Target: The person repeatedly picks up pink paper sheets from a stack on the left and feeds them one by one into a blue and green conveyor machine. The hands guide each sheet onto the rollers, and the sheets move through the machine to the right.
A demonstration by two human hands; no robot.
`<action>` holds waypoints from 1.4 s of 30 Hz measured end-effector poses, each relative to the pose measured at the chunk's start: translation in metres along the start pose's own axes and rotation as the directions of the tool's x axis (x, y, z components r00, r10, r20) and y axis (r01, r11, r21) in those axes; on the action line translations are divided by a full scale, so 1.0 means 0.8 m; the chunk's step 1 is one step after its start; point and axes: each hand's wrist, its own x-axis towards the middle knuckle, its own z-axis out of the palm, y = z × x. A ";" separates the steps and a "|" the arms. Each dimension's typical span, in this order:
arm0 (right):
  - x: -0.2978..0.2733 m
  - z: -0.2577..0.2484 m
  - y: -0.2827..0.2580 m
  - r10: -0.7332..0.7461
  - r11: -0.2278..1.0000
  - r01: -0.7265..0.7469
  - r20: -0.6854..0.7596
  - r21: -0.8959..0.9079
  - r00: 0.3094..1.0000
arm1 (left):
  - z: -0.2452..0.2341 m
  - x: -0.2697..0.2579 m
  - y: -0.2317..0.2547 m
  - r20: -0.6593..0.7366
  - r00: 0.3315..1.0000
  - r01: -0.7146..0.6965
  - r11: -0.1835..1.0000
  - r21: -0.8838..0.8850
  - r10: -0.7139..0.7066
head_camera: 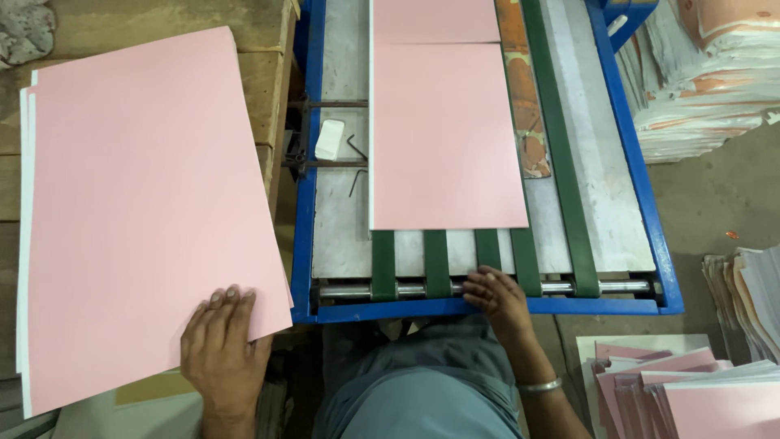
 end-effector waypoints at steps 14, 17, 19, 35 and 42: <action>-0.044 0.026 0.023 0.059 0.997 -0.064 0.129 0.038 0.990 | -0.030 0.020 -0.037 0.426 0.904 -0.082 0.994 0.069 0.045; -0.045 0.042 0.009 0.049 0.999 -0.049 0.169 -0.005 0.984 | -0.052 0.030 -0.055 0.414 0.898 0.228 0.963 -0.141 -0.151; -0.051 0.063 -0.003 0.050 0.998 -0.044 0.216 -0.036 0.975 | -0.067 0.038 -0.056 0.329 0.868 0.464 0.843 -0.273 -0.371; -0.008 0.116 -0.050 -0.146 0.982 0.150 -0.039 0.113 0.988 | -0.010 0.045 0.074 0.381 0.906 -0.121 0.976 -0.182 0.184; 0.057 -0.004 -0.069 -0.421 0.887 0.460 -0.358 0.029 0.833 | -0.026 0.050 0.008 0.423 0.904 -0.117 0.986 0.121 0.055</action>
